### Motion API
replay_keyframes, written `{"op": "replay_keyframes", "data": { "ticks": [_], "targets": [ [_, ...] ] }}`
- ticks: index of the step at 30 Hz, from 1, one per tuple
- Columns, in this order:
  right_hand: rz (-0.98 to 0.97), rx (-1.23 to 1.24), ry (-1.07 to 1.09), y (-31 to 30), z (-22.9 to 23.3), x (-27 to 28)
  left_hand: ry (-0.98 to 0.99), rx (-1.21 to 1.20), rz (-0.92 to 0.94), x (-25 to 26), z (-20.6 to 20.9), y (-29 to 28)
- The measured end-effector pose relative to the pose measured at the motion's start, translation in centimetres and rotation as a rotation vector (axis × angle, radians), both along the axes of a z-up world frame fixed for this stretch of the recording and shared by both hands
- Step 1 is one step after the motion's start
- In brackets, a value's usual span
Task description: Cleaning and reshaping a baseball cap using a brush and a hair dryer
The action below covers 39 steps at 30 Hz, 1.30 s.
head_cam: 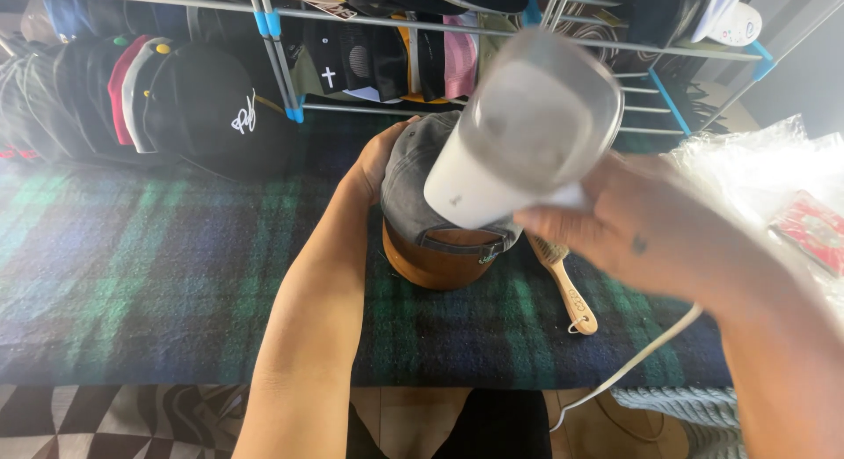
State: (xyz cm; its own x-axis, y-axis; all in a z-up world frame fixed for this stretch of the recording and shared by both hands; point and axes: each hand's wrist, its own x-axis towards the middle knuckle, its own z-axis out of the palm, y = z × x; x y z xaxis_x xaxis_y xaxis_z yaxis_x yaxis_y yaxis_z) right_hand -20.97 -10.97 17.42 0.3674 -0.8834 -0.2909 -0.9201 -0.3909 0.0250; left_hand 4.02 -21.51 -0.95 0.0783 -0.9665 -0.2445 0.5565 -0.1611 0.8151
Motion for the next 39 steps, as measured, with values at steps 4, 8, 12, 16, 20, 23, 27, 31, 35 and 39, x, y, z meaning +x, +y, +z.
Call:
{"op": "replay_keyframes", "data": {
  "ticks": [4, 8, 12, 16, 20, 23, 27, 31, 35, 39],
  "targets": [
    [0.222, -0.176, -0.024, -0.3, -6.8, -5.7, -0.086, 0.004, 0.048, -0.3, -1.8, 0.3],
    [0.294, -0.181, 0.1, -0.5, -8.4, -9.1, -0.298, -0.003, 0.18, 0.5, -3.1, 1.3],
    [0.058, -0.219, -0.085, 0.3, -3.1, -5.6, -0.435, 0.017, 0.198, 0.3, -3.8, 3.6],
    [0.331, -0.301, -0.191, -1.9, 0.3, -1.4, -0.492, 0.009, 0.157, 0.3, -3.5, 4.6],
    [0.068, -0.113, -0.184, -1.0, 1.2, 0.6, -0.5, 0.0, 0.143, 0.3, -3.7, 5.1],
    [-0.05, -0.076, -0.2, -0.5, -1.5, -1.2, -0.526, -0.004, 0.146, 0.7, -4.6, 4.5],
    [0.089, -0.076, -0.852, -0.4, -8.1, -5.6, -0.549, -0.012, 0.148, 0.6, -4.9, 4.3],
    [-0.091, -0.123, -0.863, -1.1, -9.8, -7.3, -0.54, 0.013, 0.145, 0.9, -5.7, 3.9],
    [-0.323, -0.146, -0.668, -1.7, -9.0, -8.5, -0.572, 0.004, 0.169, 0.8, -5.7, 3.4],
    [-0.268, -0.064, -0.768, -2.3, -11.4, -11.9, -0.608, 0.003, 0.144, 1.5, -5.3, 3.6]
  ]
}}
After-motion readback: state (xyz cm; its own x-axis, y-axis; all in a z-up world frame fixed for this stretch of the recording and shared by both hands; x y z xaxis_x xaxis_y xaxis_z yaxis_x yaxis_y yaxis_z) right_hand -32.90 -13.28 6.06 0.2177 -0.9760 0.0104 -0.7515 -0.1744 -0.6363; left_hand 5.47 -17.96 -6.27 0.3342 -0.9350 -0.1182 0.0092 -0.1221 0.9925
